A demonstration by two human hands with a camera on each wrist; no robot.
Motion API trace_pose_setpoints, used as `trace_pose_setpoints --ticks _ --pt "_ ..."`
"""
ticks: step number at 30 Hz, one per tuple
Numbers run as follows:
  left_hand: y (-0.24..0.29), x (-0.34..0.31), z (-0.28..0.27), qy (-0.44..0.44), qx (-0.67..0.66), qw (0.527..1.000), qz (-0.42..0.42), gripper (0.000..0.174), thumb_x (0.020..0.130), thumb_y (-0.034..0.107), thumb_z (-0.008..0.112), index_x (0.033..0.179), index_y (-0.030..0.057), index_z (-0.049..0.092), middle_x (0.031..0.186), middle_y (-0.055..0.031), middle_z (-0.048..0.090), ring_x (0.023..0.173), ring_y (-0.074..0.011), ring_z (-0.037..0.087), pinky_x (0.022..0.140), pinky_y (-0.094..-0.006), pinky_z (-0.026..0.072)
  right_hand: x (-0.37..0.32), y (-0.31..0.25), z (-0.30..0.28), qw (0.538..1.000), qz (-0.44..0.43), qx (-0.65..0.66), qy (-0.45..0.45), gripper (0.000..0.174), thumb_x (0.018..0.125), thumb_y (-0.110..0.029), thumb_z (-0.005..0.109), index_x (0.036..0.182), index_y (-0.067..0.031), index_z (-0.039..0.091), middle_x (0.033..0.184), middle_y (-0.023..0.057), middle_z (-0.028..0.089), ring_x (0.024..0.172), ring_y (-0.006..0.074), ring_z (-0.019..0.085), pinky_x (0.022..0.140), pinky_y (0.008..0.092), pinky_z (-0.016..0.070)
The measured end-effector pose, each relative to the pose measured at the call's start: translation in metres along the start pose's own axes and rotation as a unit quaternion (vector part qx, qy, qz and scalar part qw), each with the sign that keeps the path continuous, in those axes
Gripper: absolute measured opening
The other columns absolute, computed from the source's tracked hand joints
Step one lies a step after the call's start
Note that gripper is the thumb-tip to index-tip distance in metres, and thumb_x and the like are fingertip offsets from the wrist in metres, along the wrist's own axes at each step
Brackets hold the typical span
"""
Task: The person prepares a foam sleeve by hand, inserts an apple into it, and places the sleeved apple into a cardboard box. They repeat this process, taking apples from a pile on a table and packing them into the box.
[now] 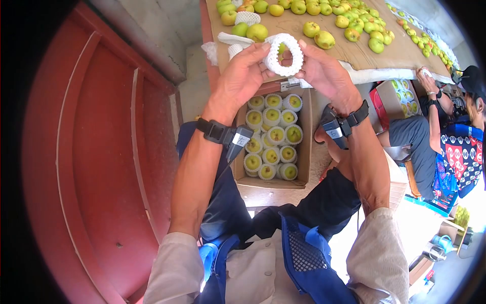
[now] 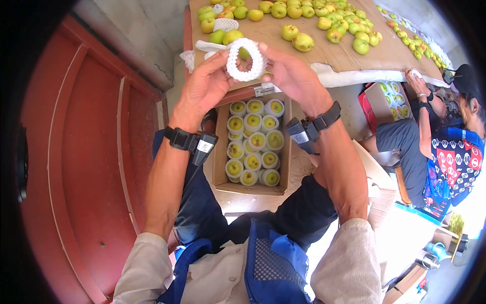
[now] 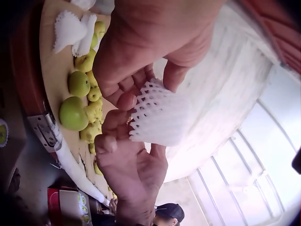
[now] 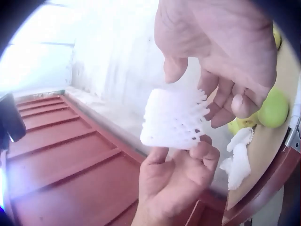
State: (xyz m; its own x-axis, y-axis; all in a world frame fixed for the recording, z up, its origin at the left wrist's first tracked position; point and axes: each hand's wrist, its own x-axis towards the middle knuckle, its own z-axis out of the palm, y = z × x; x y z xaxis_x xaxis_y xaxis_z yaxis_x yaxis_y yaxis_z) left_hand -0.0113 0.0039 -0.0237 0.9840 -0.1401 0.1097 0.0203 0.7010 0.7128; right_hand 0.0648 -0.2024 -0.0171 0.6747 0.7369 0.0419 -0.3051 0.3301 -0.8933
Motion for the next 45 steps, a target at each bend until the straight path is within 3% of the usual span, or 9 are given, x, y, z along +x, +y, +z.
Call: trace_pose_setpoints --ticks 10,12,21,24,27,29,36,38,45 --pt "-0.019 0.011 0.002 0.028 0.050 0.998 -0.013 0.030 0.102 0.015 0.059 0.129 0.0018 0.058 0.123 -0.0062 0.064 0.109 -0.0163 0.062 0.091 -0.0343 0.0507 -0.002 -0.007 -0.011 0.998 -0.005 0.066 -0.025 0.030 0.100 -0.030 0.065 0.120 -0.0074 0.063 0.110 -0.0009 0.068 0.091 0.0067 0.060 0.062 0.0227 0.0401" --pt "-0.022 0.015 -0.002 0.029 0.060 0.998 -0.007 0.024 0.100 0.021 0.064 0.114 0.0021 0.058 0.113 -0.0089 0.066 0.104 -0.0187 0.065 0.091 -0.0371 0.0534 -0.003 -0.006 -0.013 0.997 -0.006 0.067 -0.025 0.029 0.100 -0.029 0.066 0.118 -0.0070 0.064 0.107 -0.0012 0.068 0.087 0.0060 0.060 0.059 0.0217 0.0391" --pt "-0.039 0.027 -0.020 0.133 0.133 0.980 -0.060 0.018 0.104 0.016 0.057 0.114 0.0017 0.060 0.104 -0.0038 0.065 0.085 -0.0102 0.059 0.063 -0.0256 0.0424 0.009 0.013 -0.040 0.986 0.024 -0.098 0.130 0.024 0.096 -0.022 0.071 0.110 -0.0040 0.066 0.095 0.0004 0.068 0.076 0.0042 0.057 0.057 0.0216 0.0381" --pt "-0.043 0.033 -0.020 0.160 0.147 0.974 -0.059 0.017 0.104 0.016 0.057 0.111 0.0005 0.059 0.100 -0.0046 0.064 0.080 -0.0105 0.056 0.060 -0.0260 0.0416 0.014 0.016 -0.026 0.947 0.014 -0.207 0.244 0.024 0.097 -0.026 0.070 0.108 -0.0056 0.065 0.092 -0.0031 0.064 0.067 0.0005 0.049 0.049 0.0207 0.0305" --pt "-0.047 0.035 -0.021 0.176 0.154 0.971 -0.044 0.015 0.104 0.015 0.057 0.108 0.0008 0.059 0.096 -0.0051 0.062 0.077 -0.0103 0.055 0.057 -0.0250 0.0408 0.016 0.016 -0.019 0.926 0.003 -0.262 0.272 0.026 0.095 -0.028 0.072 0.107 -0.0051 0.065 0.092 -0.0008 0.064 0.072 0.0039 0.052 0.055 0.0237 0.0364" --pt "-0.050 0.039 -0.023 0.192 0.166 0.966 -0.040 0.014 0.103 0.015 0.057 0.107 0.0009 0.059 0.094 -0.0051 0.062 0.074 -0.0102 0.054 0.055 -0.0248 0.0401 0.022 0.021 -0.023 0.911 -0.031 -0.286 0.296 0.034 0.092 -0.023 0.073 0.110 0.0046 0.067 0.095 0.0089 0.069 0.082 0.0147 0.063 0.073 0.0303 0.0506" --pt "-0.060 0.049 -0.019 0.245 0.229 0.940 -0.054 0.017 0.104 0.018 0.056 0.104 0.0007 0.057 0.086 -0.0041 0.060 0.063 -0.0099 0.050 0.047 -0.0239 0.0373 0.042 0.047 -0.052 0.883 -0.061 -0.346 0.312 0.036 0.094 -0.024 0.071 0.109 0.0076 0.066 0.096 0.0137 0.070 0.082 0.0180 0.065 0.073 0.0333 0.0525" --pt "-0.064 0.051 -0.019 0.260 0.253 0.930 -0.055 0.018 0.104 0.019 0.056 0.105 0.0006 0.057 0.085 -0.0038 0.060 0.062 -0.0096 0.049 0.047 -0.0239 0.0376 0.045 0.050 -0.057 0.846 -0.056 -0.420 0.324 0.037 0.095 -0.026 0.069 0.110 0.0080 0.065 0.093 0.0176 0.070 0.081 0.0202 0.066 0.073 0.0355 0.0534" --pt "-0.072 0.054 -0.021 0.296 0.277 0.914 -0.029 0.022 0.104 0.021 0.055 0.108 -0.0001 0.057 0.086 -0.0037 0.060 0.064 -0.0099 0.050 0.051 -0.0240 0.0408 0.043 0.055 -0.051 0.858 -0.034 -0.376 0.347 0.038 0.098 -0.028 0.066 0.110 0.0081 0.065 0.090 0.0185 0.070 0.080 0.0211 0.066 0.072 0.0362 0.0534"
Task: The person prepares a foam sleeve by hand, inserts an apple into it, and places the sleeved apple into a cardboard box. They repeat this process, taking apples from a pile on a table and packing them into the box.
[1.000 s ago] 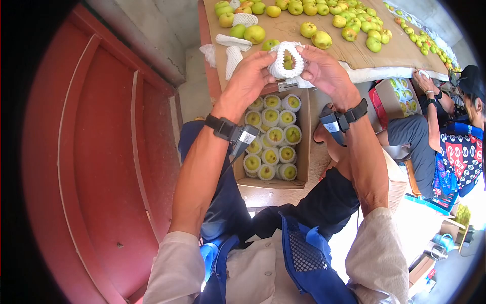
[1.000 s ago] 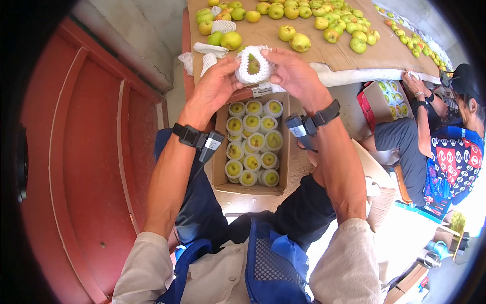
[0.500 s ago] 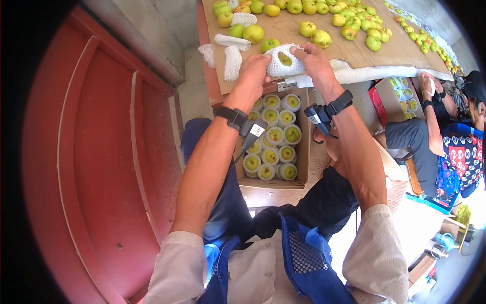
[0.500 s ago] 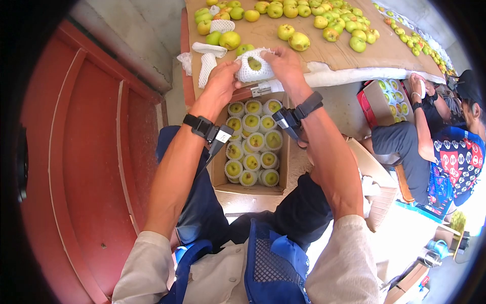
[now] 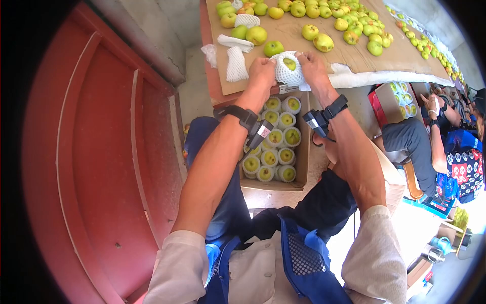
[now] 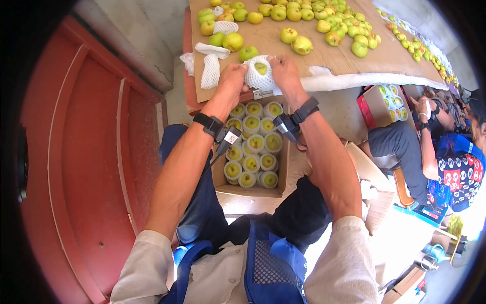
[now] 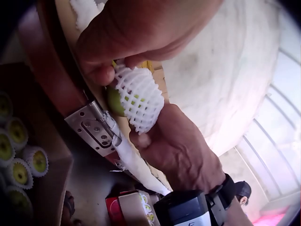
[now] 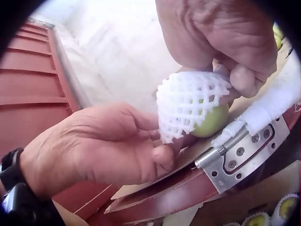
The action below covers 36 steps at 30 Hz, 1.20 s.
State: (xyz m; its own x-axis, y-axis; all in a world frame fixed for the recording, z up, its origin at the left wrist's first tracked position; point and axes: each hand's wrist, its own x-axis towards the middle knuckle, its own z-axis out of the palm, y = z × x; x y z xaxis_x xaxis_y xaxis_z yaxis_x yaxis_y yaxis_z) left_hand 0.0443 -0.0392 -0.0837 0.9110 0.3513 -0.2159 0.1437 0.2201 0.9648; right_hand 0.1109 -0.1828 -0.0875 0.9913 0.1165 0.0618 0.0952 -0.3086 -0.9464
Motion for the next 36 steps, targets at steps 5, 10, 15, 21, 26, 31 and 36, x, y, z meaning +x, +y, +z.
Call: trace_pose_setpoints --ticks 5,10,15,21,26,31,36 --pt "-0.003 -0.002 -0.003 -0.026 -0.064 0.997 0.031 0.023 0.104 0.020 0.055 0.110 -0.0019 0.055 0.091 -0.0068 0.062 0.068 -0.0110 0.055 0.053 -0.0248 0.0444 -0.011 -0.012 -0.003 0.996 -0.001 0.092 0.012 0.037 0.098 -0.028 0.065 0.108 0.0078 0.065 0.089 0.0155 0.070 0.081 0.0179 0.064 0.072 0.0349 0.0517" --pt "-0.001 -0.007 -0.003 -0.065 -0.139 0.988 0.023 0.024 0.105 0.019 0.054 0.110 -0.0045 0.055 0.089 -0.0082 0.063 0.066 -0.0104 0.056 0.050 -0.0240 0.0436 -0.008 -0.010 -0.003 0.996 -0.044 0.072 0.037 0.035 0.098 -0.028 0.065 0.106 0.0065 0.065 0.086 0.0138 0.069 0.080 0.0168 0.062 0.072 0.0339 0.0505" --pt "0.004 -0.010 -0.005 -0.080 -0.182 0.980 0.009 0.024 0.105 0.018 0.054 0.110 -0.0056 0.055 0.087 -0.0069 0.062 0.065 -0.0100 0.054 0.051 -0.0239 0.0421 -0.009 -0.014 -0.002 0.994 -0.059 0.080 0.044 0.032 0.098 -0.027 0.065 0.102 0.0052 0.064 0.084 0.0118 0.067 0.077 0.0150 0.059 0.069 0.0328 0.0492" --pt "-0.001 -0.005 -0.003 -0.085 -0.222 0.971 0.033 0.025 0.104 0.017 0.055 0.114 -0.0064 0.056 0.093 -0.0079 0.064 0.071 -0.0111 0.059 0.057 -0.0251 0.0470 -0.013 -0.023 -0.002 0.987 -0.066 0.131 0.063 0.027 0.100 -0.023 0.065 0.096 0.0030 0.062 0.081 0.0076 0.065 0.073 0.0110 0.056 0.064 0.0294 0.0469" --pt "-0.005 -0.002 -0.004 -0.079 -0.227 0.970 0.044 0.025 0.104 0.016 0.055 0.117 -0.0060 0.054 0.097 -0.0095 0.064 0.076 -0.0125 0.061 0.061 -0.0258 0.0494 -0.010 -0.023 0.000 0.979 -0.055 0.186 0.066 0.027 0.100 -0.023 0.066 0.102 0.0041 0.063 0.081 0.0066 0.065 0.071 0.0103 0.056 0.061 0.0279 0.0458" --pt "0.000 -0.005 -0.005 -0.081 -0.242 0.966 0.044 0.025 0.105 0.014 0.055 0.119 -0.0061 0.052 0.101 -0.0110 0.064 0.079 -0.0135 0.062 0.063 -0.0271 0.0507 -0.010 -0.026 0.001 0.975 -0.033 0.214 0.058 0.026 0.100 -0.022 0.067 0.105 0.0033 0.063 0.082 0.0069 0.066 0.071 0.0110 0.058 0.060 0.0277 0.0466" --pt "0.008 -0.010 -0.003 -0.076 -0.275 0.958 0.033 0.026 0.106 0.012 0.052 0.122 -0.0081 0.050 0.107 -0.0140 0.064 0.085 -0.0161 0.063 0.068 -0.0288 0.0529 -0.011 -0.031 0.004 0.967 -0.045 0.243 0.062 0.024 0.099 -0.020 0.067 0.106 0.0028 0.064 0.086 0.0082 0.068 0.073 0.0123 0.060 0.062 0.0282 0.0486"
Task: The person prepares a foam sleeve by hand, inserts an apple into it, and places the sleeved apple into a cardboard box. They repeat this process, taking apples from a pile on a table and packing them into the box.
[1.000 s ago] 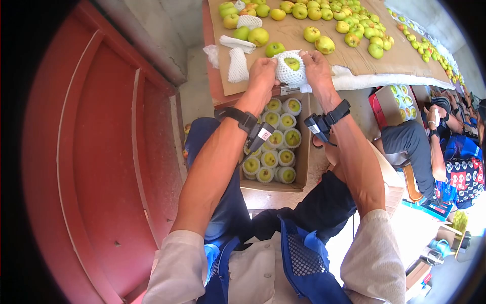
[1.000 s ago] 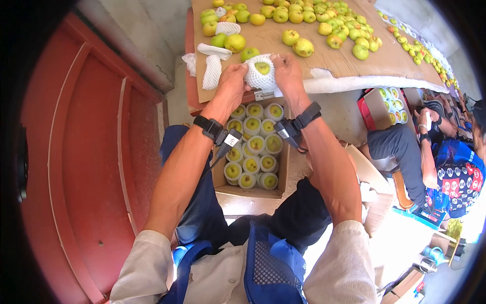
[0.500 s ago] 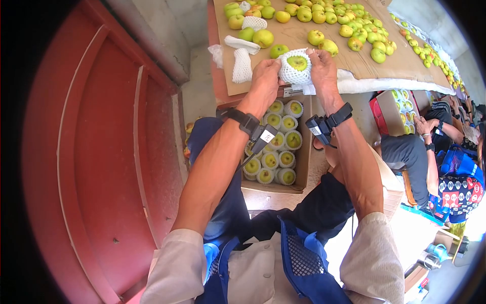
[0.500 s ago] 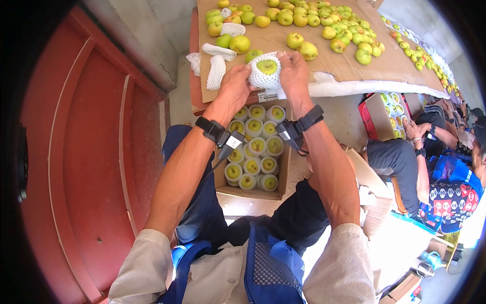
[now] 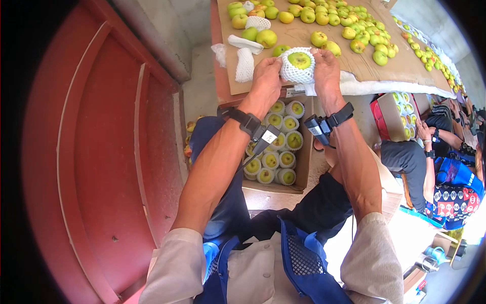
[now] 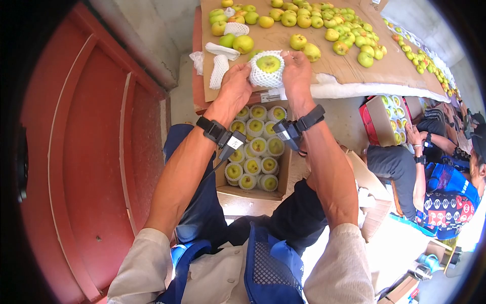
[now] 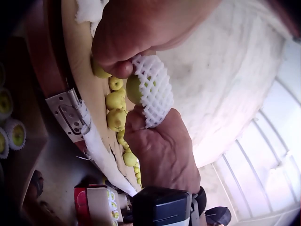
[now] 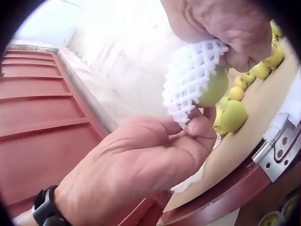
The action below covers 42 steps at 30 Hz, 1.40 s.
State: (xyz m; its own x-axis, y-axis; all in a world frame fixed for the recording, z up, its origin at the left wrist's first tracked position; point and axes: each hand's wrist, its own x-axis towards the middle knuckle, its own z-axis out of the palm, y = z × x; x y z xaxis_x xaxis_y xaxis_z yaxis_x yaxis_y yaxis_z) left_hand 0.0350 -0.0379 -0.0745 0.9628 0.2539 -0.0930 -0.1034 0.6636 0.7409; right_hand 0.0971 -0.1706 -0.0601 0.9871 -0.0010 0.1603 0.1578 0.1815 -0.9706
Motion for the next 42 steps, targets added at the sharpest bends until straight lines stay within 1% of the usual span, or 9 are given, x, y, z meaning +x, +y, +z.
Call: trace_pose_setpoints --ticks 1,3,16,18,24,31,33,39,42 --pt "0.002 -0.002 0.001 0.001 0.000 1.000 0.001 0.026 0.106 0.012 0.052 0.122 -0.0081 0.050 0.107 -0.0140 0.064 0.085 -0.0161 0.063 0.068 -0.0288 0.0529 -0.001 -0.002 0.000 1.000 0.006 0.007 0.004 0.024 0.099 -0.019 0.067 0.106 0.0033 0.064 0.087 0.0086 0.068 0.074 0.0126 0.061 0.063 0.0282 0.0492" --pt "0.007 -0.007 0.005 -0.010 0.003 1.000 -0.009 0.023 0.108 0.009 0.043 0.121 -0.0087 0.049 0.125 -0.0182 0.060 0.115 -0.0240 0.061 0.105 -0.0381 0.0507 -0.001 -0.003 0.000 1.000 0.013 0.013 0.007 0.024 0.099 -0.019 0.067 0.107 0.0037 0.063 0.088 0.0090 0.068 0.075 0.0129 0.061 0.064 0.0281 0.0498" --pt "0.003 -0.007 0.007 -0.059 -0.108 0.992 -0.013 0.024 0.109 0.010 0.041 0.124 -0.0076 0.049 0.130 -0.0188 0.059 0.120 -0.0256 0.060 0.112 -0.0401 0.0474 -0.005 -0.012 -0.002 0.997 0.013 0.070 0.009 0.027 0.098 -0.018 0.069 0.110 0.0048 0.063 0.092 0.0075 0.069 0.079 0.0119 0.062 0.067 0.0261 0.0504" --pt "0.005 -0.008 0.009 -0.035 -0.041 0.998 -0.026 0.020 0.107 0.010 0.047 0.120 -0.0049 0.051 0.111 -0.0140 0.064 0.093 -0.0190 0.067 0.081 -0.0317 0.0586 -0.008 -0.018 -0.003 0.998 0.001 0.068 0.010 0.027 0.097 -0.019 0.069 0.110 0.0049 0.062 0.093 0.0073 0.068 0.079 0.0116 0.062 0.067 0.0258 0.0504" --pt "0.008 -0.018 0.010 -0.044 0.076 0.995 -0.035 0.017 0.107 0.010 0.045 0.117 -0.0015 0.051 0.108 -0.0091 0.063 0.088 -0.0149 0.061 0.065 -0.0281 0.0434 -0.009 -0.036 -0.008 0.998 0.007 0.051 -0.037 0.027 0.098 -0.020 0.070 0.111 0.0023 0.062 0.093 0.0060 0.069 0.083 0.0107 0.065 0.072 0.0245 0.0543" --pt "0.012 -0.022 0.015 -0.068 0.063 0.995 -0.023 0.018 0.106 0.008 0.045 0.119 -0.0024 0.051 0.109 -0.0103 0.064 0.088 -0.0162 0.062 0.066 -0.0278 0.0455 -0.011 -0.039 -0.002 0.997 -0.065 0.037 0.007 0.027 0.099 -0.023 0.067 0.106 0.0035 0.065 0.091 0.0035 0.067 0.082 0.0088 0.058 0.072 0.0246 0.0481" --pt "0.013 -0.024 0.019 -0.023 0.031 0.999 -0.020 0.016 0.104 0.011 0.050 0.114 -0.0015 0.055 0.088 -0.0043 0.062 0.065 -0.0089 0.053 0.054 -0.0244 0.0409 -0.012 -0.039 0.001 0.996 -0.081 0.028 0.016 0.026 0.100 -0.023 0.066 0.105 0.0029 0.066 0.090 0.0023 0.067 0.081 0.0083 0.057 0.072 0.0247 0.0476" --pt "0.015 -0.025 0.013 -0.057 0.087 0.994 -0.027 0.018 0.107 0.010 0.045 0.118 -0.0014 0.054 0.108 -0.0076 0.065 0.090 -0.0135 0.062 0.068 -0.0269 0.0458 -0.010 -0.035 0.004 0.990 -0.141 0.020 0.021 0.023 0.102 -0.023 0.064 0.097 -0.0013 0.066 0.089 0.0003 0.065 0.079 0.0058 0.056 0.068 0.0229 0.0467" --pt "0.013 -0.025 0.017 -0.014 0.105 0.994 -0.001 0.019 0.107 0.015 0.046 0.116 0.0022 0.058 0.105 -0.0048 0.066 0.087 -0.0118 0.060 0.068 -0.0262 0.0447 -0.012 -0.031 0.006 0.993 -0.108 0.051 0.015 0.024 0.102 -0.021 0.062 0.101 0.0029 0.066 0.090 0.0019 0.065 0.082 0.0081 0.056 0.072 0.0247 0.0468"
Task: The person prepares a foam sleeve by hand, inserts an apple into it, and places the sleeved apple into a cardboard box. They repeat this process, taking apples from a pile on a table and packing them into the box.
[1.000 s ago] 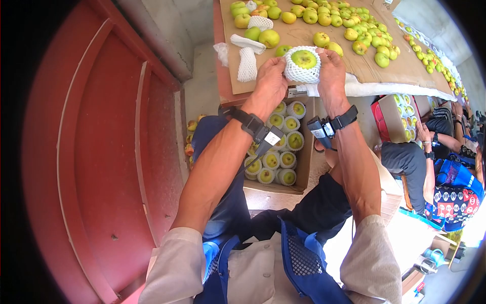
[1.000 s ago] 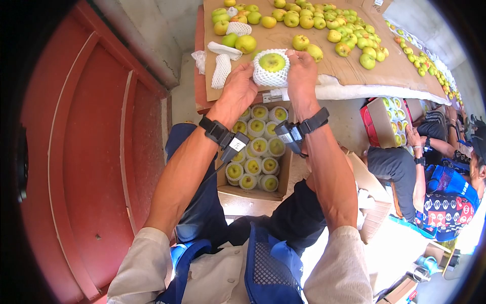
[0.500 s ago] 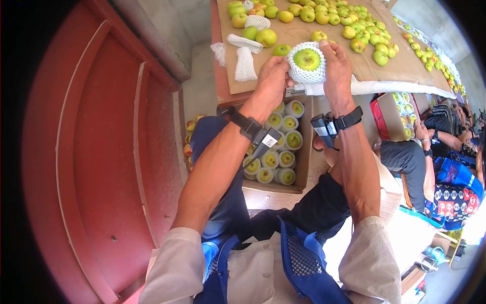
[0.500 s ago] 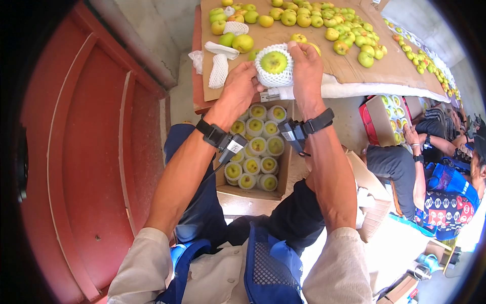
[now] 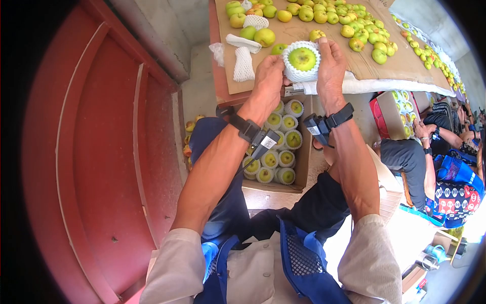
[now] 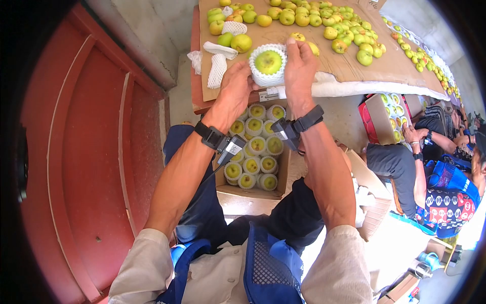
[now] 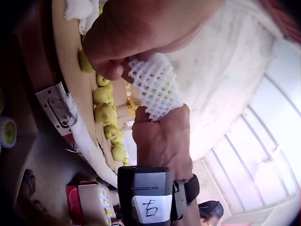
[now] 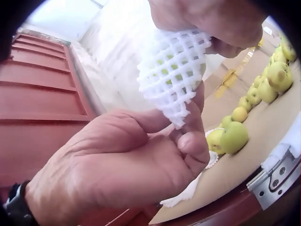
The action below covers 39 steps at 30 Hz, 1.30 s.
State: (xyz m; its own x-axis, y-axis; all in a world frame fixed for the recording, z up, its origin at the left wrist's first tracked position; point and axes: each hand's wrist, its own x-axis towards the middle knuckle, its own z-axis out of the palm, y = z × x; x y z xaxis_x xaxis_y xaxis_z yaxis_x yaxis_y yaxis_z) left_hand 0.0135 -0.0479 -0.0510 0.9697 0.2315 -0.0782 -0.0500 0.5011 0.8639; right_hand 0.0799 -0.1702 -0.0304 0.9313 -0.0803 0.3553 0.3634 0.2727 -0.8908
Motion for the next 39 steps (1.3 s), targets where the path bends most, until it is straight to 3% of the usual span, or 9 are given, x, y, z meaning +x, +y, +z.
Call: trace_pose_setpoints --ticks 4,9,11,14,20,27,33,36,39 --pt "0.003 -0.002 -0.002 0.050 0.049 0.997 0.012 0.023 0.107 0.021 0.046 0.114 0.0059 0.061 0.104 -0.0022 0.066 0.088 -0.0114 0.061 0.071 -0.0285 0.0469 -0.003 0.017 0.000 0.996 0.088 0.014 -0.009 0.031 0.104 -0.026 0.056 0.102 0.0035 0.065 0.092 0.0047 0.066 0.083 0.0106 0.058 0.074 0.0266 0.0480" --pt "0.004 0.002 -0.005 0.065 0.010 0.998 0.016 0.029 0.106 0.024 0.048 0.114 -0.0008 0.060 0.103 -0.0091 0.065 0.094 -0.0158 0.065 0.080 -0.0337 0.0548 -0.022 -0.001 0.007 0.985 0.170 0.019 -0.032 0.033 0.104 -0.027 0.054 0.109 0.0031 0.064 0.095 0.0078 0.068 0.085 0.0132 0.061 0.077 0.0272 0.0488" --pt "0.005 0.004 -0.009 0.074 -0.008 0.997 0.021 0.030 0.106 0.025 0.046 0.114 -0.0009 0.060 0.104 -0.0091 0.065 0.093 -0.0161 0.065 0.080 -0.0341 0.0550 -0.029 -0.008 0.009 0.972 0.212 -0.074 -0.072 0.030 0.103 -0.025 0.054 0.113 0.0011 0.064 0.097 0.0080 0.068 0.088 0.0135 0.062 0.078 0.0271 0.0488" --pt "0.006 0.008 -0.015 0.076 -0.040 0.996 0.031 0.033 0.107 0.027 0.044 0.114 -0.0011 0.059 0.106 -0.0093 0.065 0.093 -0.0171 0.066 0.080 -0.0344 0.0561 -0.034 0.001 0.010 0.980 0.109 -0.130 -0.106 0.029 0.103 -0.025 0.055 0.114 -0.0001 0.064 0.098 0.0070 0.067 0.090 0.0135 0.061 0.078 0.0273 0.0489" --pt "0.017 -0.001 -0.013 0.048 -0.069 0.996 -0.002 0.038 0.108 0.029 0.042 0.121 -0.0024 0.058 0.114 -0.0115 0.067 0.100 -0.0204 0.069 0.084 -0.0356 0.0592 -0.029 -0.016 0.005 0.962 0.224 -0.089 -0.128 0.032 0.103 -0.026 0.057 0.116 0.0024 0.063 0.103 0.0071 0.068 0.094 0.0138 0.061 0.083 0.0271 0.0481" --pt "0.017 -0.002 -0.017 0.030 -0.036 0.996 -0.070 0.040 0.109 0.034 0.043 0.131 0.0045 0.057 0.125 -0.0116 0.066 0.111 -0.0259 0.067 0.089 -0.0488 0.0591 -0.033 -0.017 0.008 0.975 0.179 -0.064 -0.113 0.028 0.100 -0.020 0.063 0.117 0.0029 0.064 0.105 0.0073 0.068 0.095 0.0127 0.062 0.084 0.0270 0.0490" --pt "0.022 -0.004 -0.017 0.030 -0.050 0.995 -0.083 0.041 0.107 0.034 0.046 0.131 0.0032 0.058 0.124 -0.0118 0.066 0.111 -0.0248 0.068 0.089 -0.0453 0.0592 -0.030 -0.006 0.001 0.968 0.213 -0.025 -0.128 0.026 0.100 -0.019 0.062 0.116 0.0012 0.065 0.103 0.0075 0.069 0.091 0.0125 0.062 0.080 0.0262 0.0488" --pt "0.024 -0.006 -0.019 0.028 -0.052 0.996 -0.068 0.041 0.107 0.034 0.049 0.131 0.0018 0.058 0.124 -0.0116 0.066 0.111 -0.0241 0.068 0.089 -0.0431 0.0593 -0.029 -0.012 0.000 0.956 0.218 -0.111 -0.164 0.029 0.102 -0.024 0.059 0.115 0.0010 0.065 0.099 0.0064 0.068 0.091 0.0132 0.061 0.081 0.0268 0.0475" --pt "0.028 -0.009 -0.018 0.035 -0.045 0.996 -0.062 0.042 0.106 0.034 0.050 0.131 0.0007 0.058 0.125 -0.0111 0.066 0.112 -0.0238 0.067 0.090 -0.0424 0.0594 -0.030 -0.023 0.001 0.967 0.131 -0.144 -0.167 0.035 0.103 -0.030 0.056 0.116 0.0016 0.066 0.098 0.0060 0.069 0.093 0.0143 0.060 0.086 0.0284 0.0463"
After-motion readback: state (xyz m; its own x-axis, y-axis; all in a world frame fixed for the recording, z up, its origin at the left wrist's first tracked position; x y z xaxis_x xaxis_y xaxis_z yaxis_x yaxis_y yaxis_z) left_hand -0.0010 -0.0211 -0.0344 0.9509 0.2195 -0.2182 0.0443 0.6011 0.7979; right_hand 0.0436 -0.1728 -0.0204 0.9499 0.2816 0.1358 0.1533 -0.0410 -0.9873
